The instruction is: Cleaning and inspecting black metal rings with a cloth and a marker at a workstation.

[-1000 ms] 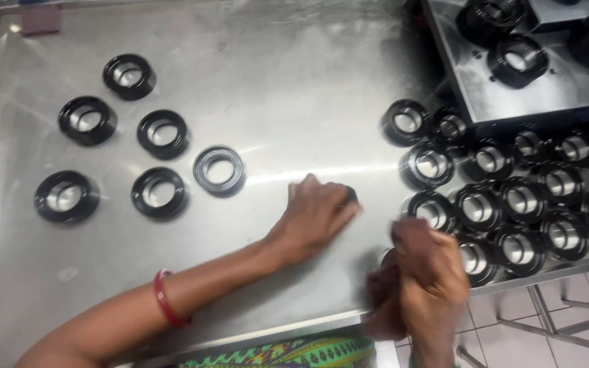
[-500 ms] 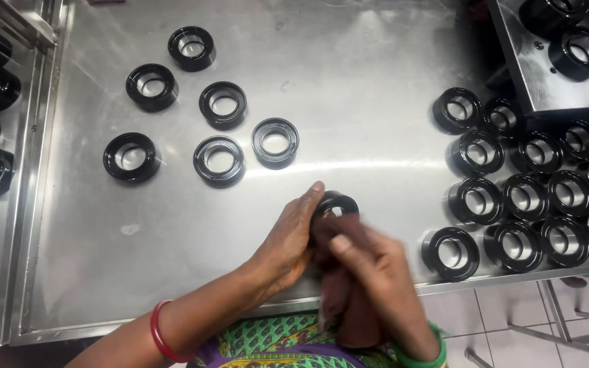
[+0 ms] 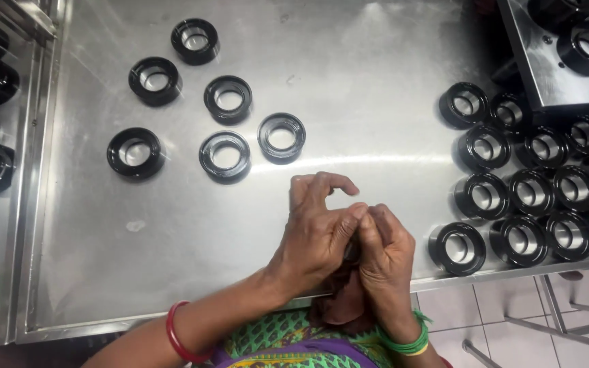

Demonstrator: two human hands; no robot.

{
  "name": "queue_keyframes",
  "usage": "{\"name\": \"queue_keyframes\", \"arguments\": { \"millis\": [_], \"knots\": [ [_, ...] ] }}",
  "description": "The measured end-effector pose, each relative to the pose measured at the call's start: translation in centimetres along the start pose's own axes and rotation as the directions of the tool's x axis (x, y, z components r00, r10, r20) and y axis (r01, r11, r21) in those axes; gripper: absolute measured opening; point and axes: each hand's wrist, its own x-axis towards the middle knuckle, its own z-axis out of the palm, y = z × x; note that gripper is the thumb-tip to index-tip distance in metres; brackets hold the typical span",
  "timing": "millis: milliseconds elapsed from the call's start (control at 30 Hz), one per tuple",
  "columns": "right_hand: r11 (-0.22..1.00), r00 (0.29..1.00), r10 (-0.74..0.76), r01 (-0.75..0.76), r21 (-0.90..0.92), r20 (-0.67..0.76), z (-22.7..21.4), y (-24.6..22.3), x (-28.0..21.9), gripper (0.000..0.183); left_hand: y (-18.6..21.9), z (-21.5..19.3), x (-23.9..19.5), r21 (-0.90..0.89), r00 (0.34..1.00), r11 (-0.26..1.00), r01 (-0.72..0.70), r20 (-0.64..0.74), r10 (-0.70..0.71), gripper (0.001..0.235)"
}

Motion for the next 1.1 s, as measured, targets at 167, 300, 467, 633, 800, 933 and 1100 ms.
{"name": "queue_keyframes", "arguments": {
  "millis": [167,300,467,633,800,933,1100],
  "knots": [
    [0.962,0.997,0.029,-0.048,0.268,0.075,-1.1,0.7,0.4,0.053,-1.5,1.3,0.1,-0.349,0.93,0.862,0.368,0.147,-0.337,0.046],
    [0.844,0.993,0.101,-0.116,0.523,0.059,-1.5,2.2,0.1,0.06,-2.0,3.6,-0.3,-0.804,0.627,0.037,0.594,0.433,-0.647,0.047],
    [0.962,0.949,-0.228,0.255,0.102,-0.219,-2.5,1.5,-0.4,0.051,-0.2,6.7,-1.2,-0.834,0.565,0.009,0.551,0.365,-0.74,0.048],
    [0.75,0.805,-0.592,0.536,-0.388,-0.032,-5.2,2.8,-0.2,0.047,0.4,6.0,1.0,-0.752,0.606,0.179,0.634,0.339,-0.72,0.059],
    [0.601,0.818,-0.561,0.506,-0.619,0.125,-8.9,1.4,0.0,0.028,-3.4,4.7,1.9,-0.583,0.716,0.427,0.692,0.477,-0.509,0.063],
    [0.605,0.759,-0.635,0.375,-0.702,-0.142,-14.7,2.7,0.8,0.027,-6.3,2.5,3.2,-0.059,0.912,0.963,0.265,0.338,-0.23,0.058],
    [0.578,0.916,-0.382,0.132,-0.805,-0.124,-20.6,4.9,1.2,0.029,-10.3,0.1,5.2,0.715,0.913,0.586,-0.381,0.39,0.117,0.056]
  ]
}}
